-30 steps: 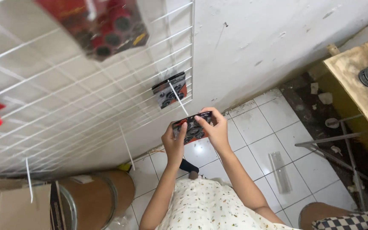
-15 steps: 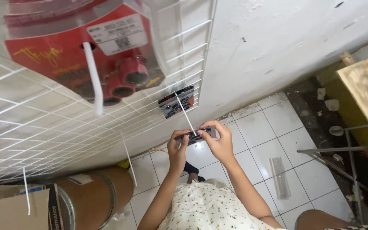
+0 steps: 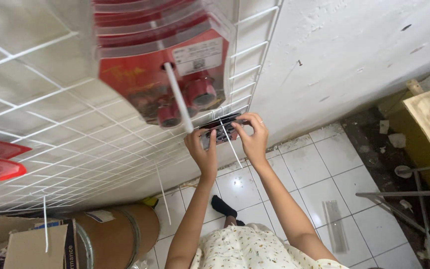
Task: The person wipes the surface of a packaged item containing black circular objects using a yellow cloth. They then wipe a white rectangular box with the same cloth. The person places the cleaned packaged item onto a white wire rack and continues wiping other items inside a cardboard box.
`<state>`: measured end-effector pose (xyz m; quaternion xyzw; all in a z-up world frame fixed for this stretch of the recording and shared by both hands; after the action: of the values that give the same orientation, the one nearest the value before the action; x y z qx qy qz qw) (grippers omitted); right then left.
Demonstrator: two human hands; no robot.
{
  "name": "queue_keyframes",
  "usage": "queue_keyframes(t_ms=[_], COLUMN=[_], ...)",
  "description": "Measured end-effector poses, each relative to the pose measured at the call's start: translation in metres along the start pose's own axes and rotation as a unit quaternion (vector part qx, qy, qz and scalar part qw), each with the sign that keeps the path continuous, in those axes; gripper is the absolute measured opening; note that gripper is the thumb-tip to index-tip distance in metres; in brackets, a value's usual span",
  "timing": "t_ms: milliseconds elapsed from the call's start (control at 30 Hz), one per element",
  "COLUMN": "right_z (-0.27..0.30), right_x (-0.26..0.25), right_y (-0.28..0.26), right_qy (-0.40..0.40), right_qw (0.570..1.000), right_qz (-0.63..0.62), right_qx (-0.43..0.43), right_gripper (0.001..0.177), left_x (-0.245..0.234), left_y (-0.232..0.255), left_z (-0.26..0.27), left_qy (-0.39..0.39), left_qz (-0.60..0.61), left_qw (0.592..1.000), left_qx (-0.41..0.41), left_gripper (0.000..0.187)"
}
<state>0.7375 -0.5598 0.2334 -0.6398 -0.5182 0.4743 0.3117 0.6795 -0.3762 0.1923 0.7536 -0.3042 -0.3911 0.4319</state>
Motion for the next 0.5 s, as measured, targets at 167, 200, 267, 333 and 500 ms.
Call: queue_keyframes(t_ms=[167, 200, 267, 333, 500], right_z=[0.009, 0.017, 0.036, 0.055, 0.068], right_x=[0.013, 0.017, 0.036, 0.047, 0.059], right_y=[0.019, 0.03, 0.075, 0.106, 0.102], right_qy=[0.051, 0.051, 0.01, -0.029, -0.125], right_qw=[0.998, 0.998, 0.979, 0.988, 0.977], right_qz=[-0.017, -0.017, -0.154, -0.11, -0.135], right_qx=[0.028, 0.022, 0.134, 0.105, 0.111], right_gripper=[0.041, 0.041, 0.054, 0.057, 0.074], left_x=[0.009, 0.009, 0.015, 0.021, 0.05], left_y=[-0.025, -0.027, -0.035, -0.035, -0.073], left_z=[0.011, 0.014, 0.019, 0.029, 0.066], left_qy=[0.066, 0.069, 0.037, -0.005, -0.102], left_qz=[0.03, 0.033, 0.095, 0.108, 0.127], left_qw=[0.997, 0.997, 0.995, 0.994, 0.986], left_qx=[0.019, 0.023, 0.025, 0.025, -0.03], left_gripper=[0.047, 0.047, 0.061, 0.069, 0.082])
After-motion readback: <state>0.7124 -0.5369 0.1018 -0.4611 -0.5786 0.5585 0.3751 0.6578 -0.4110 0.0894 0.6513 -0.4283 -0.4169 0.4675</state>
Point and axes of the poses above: each hand's wrist, its own z-axis away from the middle knuckle, its own x-axis out of the palm, y = z × x, the point moved 8 cm from there along -z, towards the middle knuckle, and after that the axes turned 11 degrees about -y, right-handed, at the moved point
